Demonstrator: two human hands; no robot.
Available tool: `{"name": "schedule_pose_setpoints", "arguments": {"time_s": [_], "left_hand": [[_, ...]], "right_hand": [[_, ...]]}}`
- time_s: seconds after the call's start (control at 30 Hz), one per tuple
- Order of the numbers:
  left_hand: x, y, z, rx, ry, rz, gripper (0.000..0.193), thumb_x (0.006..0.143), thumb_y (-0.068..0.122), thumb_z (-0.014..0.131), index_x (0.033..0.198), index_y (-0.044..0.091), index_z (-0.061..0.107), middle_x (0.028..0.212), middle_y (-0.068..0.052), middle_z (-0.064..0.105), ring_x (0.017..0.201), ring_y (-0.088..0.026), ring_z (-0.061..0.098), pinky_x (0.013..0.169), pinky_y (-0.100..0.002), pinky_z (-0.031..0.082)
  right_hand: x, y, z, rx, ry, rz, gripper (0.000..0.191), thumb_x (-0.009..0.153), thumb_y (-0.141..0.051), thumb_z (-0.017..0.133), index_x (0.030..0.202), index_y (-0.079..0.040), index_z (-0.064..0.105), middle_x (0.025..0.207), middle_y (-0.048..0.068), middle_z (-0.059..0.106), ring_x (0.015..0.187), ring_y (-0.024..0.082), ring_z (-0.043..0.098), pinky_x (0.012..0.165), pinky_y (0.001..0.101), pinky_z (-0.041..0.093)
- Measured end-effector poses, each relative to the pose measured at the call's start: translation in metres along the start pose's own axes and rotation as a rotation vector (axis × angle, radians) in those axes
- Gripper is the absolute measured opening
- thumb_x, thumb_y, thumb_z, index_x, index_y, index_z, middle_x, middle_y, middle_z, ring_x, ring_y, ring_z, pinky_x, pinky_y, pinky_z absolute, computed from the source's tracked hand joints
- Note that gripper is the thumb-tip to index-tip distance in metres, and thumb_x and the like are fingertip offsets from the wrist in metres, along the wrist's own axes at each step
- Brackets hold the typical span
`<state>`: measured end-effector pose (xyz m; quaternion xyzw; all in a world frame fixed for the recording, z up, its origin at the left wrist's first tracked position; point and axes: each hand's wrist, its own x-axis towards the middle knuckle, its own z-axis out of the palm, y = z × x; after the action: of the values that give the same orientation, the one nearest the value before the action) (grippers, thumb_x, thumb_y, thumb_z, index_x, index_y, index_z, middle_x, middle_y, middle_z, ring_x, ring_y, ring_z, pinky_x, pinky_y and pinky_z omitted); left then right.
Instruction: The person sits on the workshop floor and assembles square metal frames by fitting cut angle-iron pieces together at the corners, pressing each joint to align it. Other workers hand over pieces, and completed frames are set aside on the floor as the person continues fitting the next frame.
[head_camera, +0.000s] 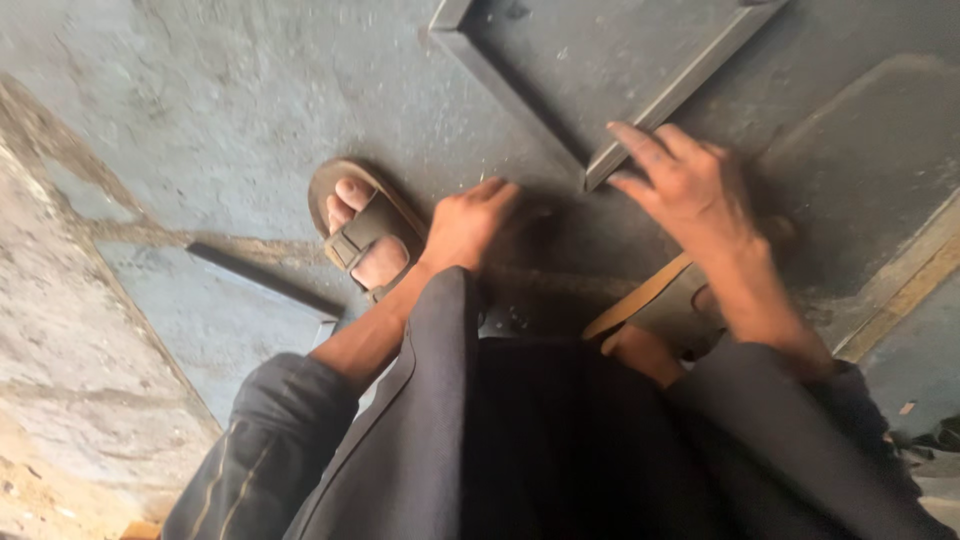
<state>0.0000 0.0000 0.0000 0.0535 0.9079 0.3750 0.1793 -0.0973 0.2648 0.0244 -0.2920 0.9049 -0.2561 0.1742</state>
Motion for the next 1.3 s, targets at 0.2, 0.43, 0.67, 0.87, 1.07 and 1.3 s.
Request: {"name": "schedule_pose_setpoints", "arguments": {"time_s": [0.2, 0.43, 0.67, 0.87, 1.07, 1.3], "left_hand": [[0.033, -0.005, 0.025, -0.048, -0.048, 0.096, 0.017, 0.093, 0.024, 0.069, 0.099, 0.011, 0.061, 0.092, -0.011, 0.067, 0.076, -0.038, 0.069, 0.061, -0.048, 0.054], [0.04, -0.004, 0.033, 0.062, -0.082, 0.152, 0.014, 0.093, 0.014, 0.064, 0.104, 0.009, 0.058, 0.093, -0.01, 0.066, 0.072, -0.034, 0.069, 0.054, -0.045, 0.052], [0.037, -0.008, 0.039, 0.111, -0.039, 0.191, 0.01, 0.095, 0.012, 0.063, 0.101, 0.009, 0.055, 0.089, -0.008, 0.063, 0.07, -0.031, 0.069, 0.053, -0.045, 0.052], [0.04, -0.008, 0.044, 0.133, -0.01, 0.206, 0.012, 0.092, 0.013, 0.064, 0.099, 0.008, 0.055, 0.089, -0.01, 0.063, 0.069, -0.031, 0.069, 0.052, -0.045, 0.052], [0.039, -0.009, 0.042, 0.124, -0.031, 0.227, 0.017, 0.092, 0.017, 0.066, 0.101, 0.008, 0.054, 0.089, -0.01, 0.062, 0.071, -0.032, 0.069, 0.053, -0.045, 0.052], [0.039, -0.009, 0.042, 0.14, -0.051, 0.222, 0.022, 0.093, 0.02, 0.068, 0.101, 0.006, 0.055, 0.088, -0.01, 0.062, 0.066, -0.032, 0.068, 0.051, -0.044, 0.052]], "right_hand": [[0.005, 0.011, 0.003, -0.073, 0.022, -0.032, 0.063, 0.083, -0.021, 0.092, 0.141, -0.013, 0.067, 0.091, 0.007, 0.06, 0.075, 0.027, 0.065, 0.07, 0.0381, 0.057], [0.008, 0.013, 0.007, -0.094, 0.049, -0.048, 0.064, 0.081, -0.023, 0.093, 0.139, -0.013, 0.068, 0.087, 0.005, 0.06, 0.071, 0.024, 0.064, 0.067, 0.0363, 0.055], [0.01, 0.011, 0.01, -0.137, 0.064, -0.033, 0.063, 0.08, -0.027, 0.093, 0.136, -0.014, 0.07, 0.086, 0.004, 0.062, 0.072, 0.024, 0.066, 0.066, 0.0365, 0.055], [0.011, 0.01, 0.009, -0.126, 0.085, -0.023, 0.062, 0.079, -0.026, 0.092, 0.135, -0.012, 0.07, 0.086, 0.005, 0.062, 0.072, 0.025, 0.066, 0.066, 0.0368, 0.056], [0.011, 0.008, 0.009, -0.137, 0.082, -0.019, 0.06, 0.078, -0.027, 0.091, 0.133, -0.012, 0.07, 0.085, 0.005, 0.062, 0.072, 0.025, 0.066, 0.066, 0.0378, 0.056], [0.013, 0.008, 0.012, -0.125, 0.082, -0.038, 0.058, 0.08, -0.025, 0.089, 0.132, -0.009, 0.069, 0.088, 0.007, 0.065, 0.076, 0.025, 0.069, 0.068, 0.0361, 0.057]]}}
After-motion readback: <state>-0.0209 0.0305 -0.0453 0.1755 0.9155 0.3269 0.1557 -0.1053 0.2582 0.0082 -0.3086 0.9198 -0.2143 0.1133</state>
